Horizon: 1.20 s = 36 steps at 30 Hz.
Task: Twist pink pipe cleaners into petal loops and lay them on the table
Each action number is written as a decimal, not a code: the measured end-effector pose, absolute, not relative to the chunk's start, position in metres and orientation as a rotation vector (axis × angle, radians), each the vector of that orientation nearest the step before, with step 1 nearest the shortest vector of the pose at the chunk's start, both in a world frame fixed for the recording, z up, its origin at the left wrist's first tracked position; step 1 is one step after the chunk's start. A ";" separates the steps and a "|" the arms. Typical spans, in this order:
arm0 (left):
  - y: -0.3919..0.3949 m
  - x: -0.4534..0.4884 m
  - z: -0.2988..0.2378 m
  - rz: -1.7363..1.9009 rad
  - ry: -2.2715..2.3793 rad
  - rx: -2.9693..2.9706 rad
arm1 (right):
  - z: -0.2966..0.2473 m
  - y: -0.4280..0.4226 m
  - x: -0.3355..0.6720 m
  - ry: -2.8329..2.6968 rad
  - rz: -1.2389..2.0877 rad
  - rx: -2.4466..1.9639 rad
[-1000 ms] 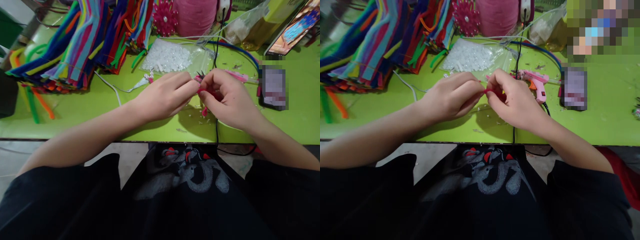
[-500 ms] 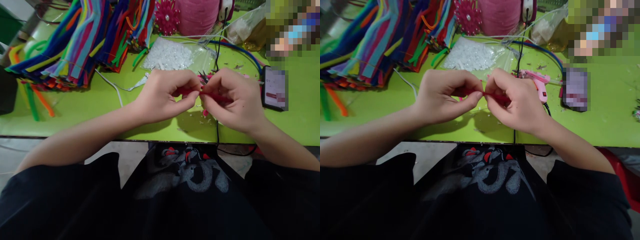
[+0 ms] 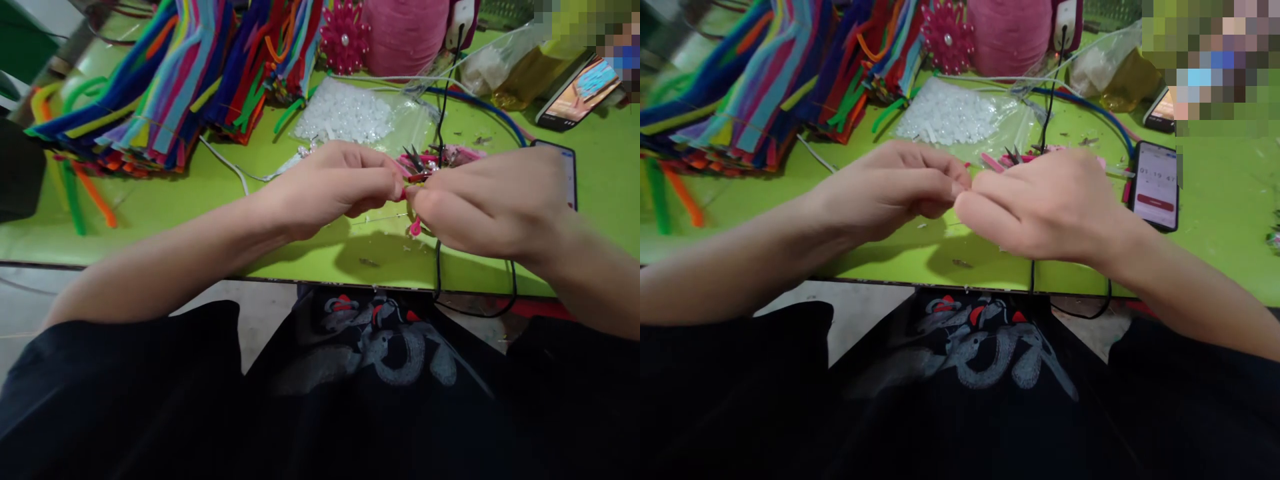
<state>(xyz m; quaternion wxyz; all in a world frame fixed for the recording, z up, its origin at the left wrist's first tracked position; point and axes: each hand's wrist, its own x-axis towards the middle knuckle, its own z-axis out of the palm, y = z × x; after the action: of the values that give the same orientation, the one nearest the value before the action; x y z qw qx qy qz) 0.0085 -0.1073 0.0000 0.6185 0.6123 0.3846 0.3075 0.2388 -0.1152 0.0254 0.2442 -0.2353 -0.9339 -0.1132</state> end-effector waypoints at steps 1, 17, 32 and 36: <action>-0.107 0.009 0.000 0.658 0.864 1.304 | 0.028 -0.113 0.236 -2.518 -0.375 -0.518; -0.094 -0.011 -0.024 1.394 0.807 2.782 | 0.010 -0.094 0.244 -2.245 0.791 -0.690; -0.107 -0.001 -0.014 1.197 1.000 2.042 | 0.008 -0.104 0.239 -2.378 -0.231 -0.635; -0.111 0.010 0.000 1.048 0.951 1.472 | 0.011 -0.101 0.236 -2.336 -0.785 -0.365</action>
<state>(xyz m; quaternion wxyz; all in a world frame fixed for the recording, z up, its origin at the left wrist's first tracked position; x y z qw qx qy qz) 0.0095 -0.1106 -0.0001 0.5227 0.6147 0.3970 0.4374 0.2357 -0.1011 0.0113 0.3195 -0.1388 -0.8886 -0.2985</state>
